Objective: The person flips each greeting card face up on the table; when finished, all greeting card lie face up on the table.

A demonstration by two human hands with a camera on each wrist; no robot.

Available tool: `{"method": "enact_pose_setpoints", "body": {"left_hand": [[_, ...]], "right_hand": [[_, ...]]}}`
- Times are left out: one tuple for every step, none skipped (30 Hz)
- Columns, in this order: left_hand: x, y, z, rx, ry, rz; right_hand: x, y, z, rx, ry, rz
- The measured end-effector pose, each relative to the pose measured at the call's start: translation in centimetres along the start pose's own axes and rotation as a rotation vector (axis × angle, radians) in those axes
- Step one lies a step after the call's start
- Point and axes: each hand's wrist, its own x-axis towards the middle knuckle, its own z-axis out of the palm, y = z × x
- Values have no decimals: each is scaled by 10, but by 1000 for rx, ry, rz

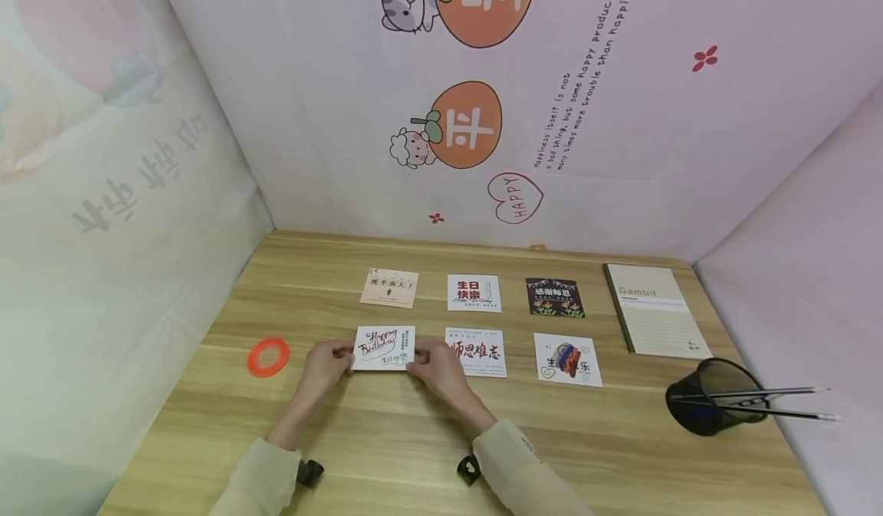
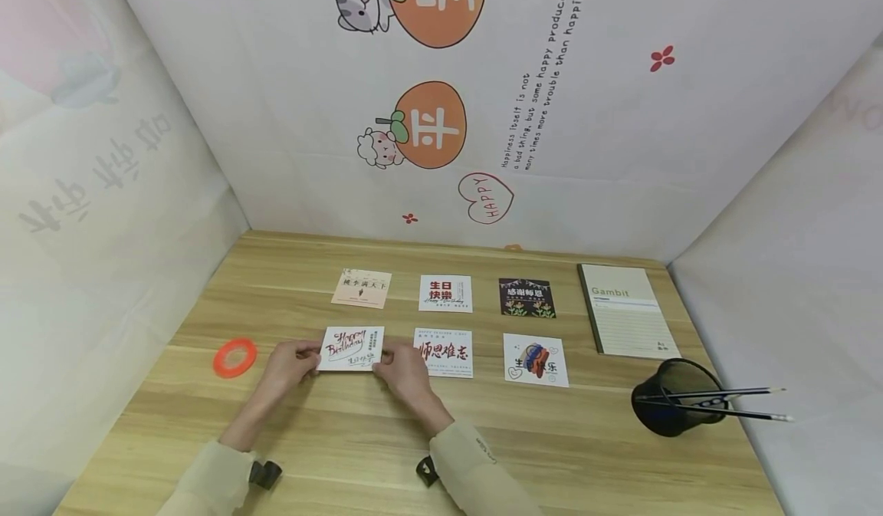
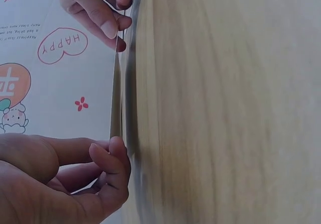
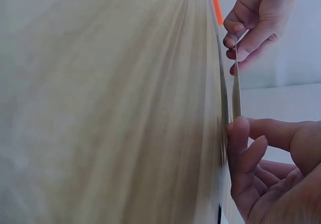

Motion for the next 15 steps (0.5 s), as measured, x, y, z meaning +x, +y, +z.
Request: {"method": "enact_pose_setpoints", "body": {"left_hand": [[0,0,0,-1,-5,-6],[0,0,-1,0,-10,-11],[0,0,-1,0,-17,-15],[0,0,-2,5,-22,-15],[0,-1,-2,8,-27,-12],[0,0,-3,8,-31,-9],[-1,0,-3,13,-37,-4],[-1,0,-4,17,-42,-1],[-1,0,-4,21,-46,2],[-1,0,-4,26,-50,2],[-1,0,-5,30,-53,2],[-2,1,-5,35,-55,0],[-2,1,-5,39,-56,-1],[-2,1,-6,44,-55,2],[-3,1,-6,53,-52,3]], "right_hand": [[0,0,0,2,-4,2],[0,-1,0,-4,-7,5],[0,-1,0,-6,-11,11],[0,-1,0,-15,-12,18],[0,-2,0,-25,-13,26],[0,-2,0,-33,-16,37],[1,-3,0,-37,-19,43],[1,-3,0,-36,-25,51],[0,-3,0,-33,-31,58],[0,-4,1,-33,-36,66],[0,-4,0,-26,-44,76],[0,-4,0,-21,-46,79],[-1,-5,0,-16,-49,79],[-2,-5,0,-12,-51,83],[-2,-6,-1,-10,-53,87]]}}
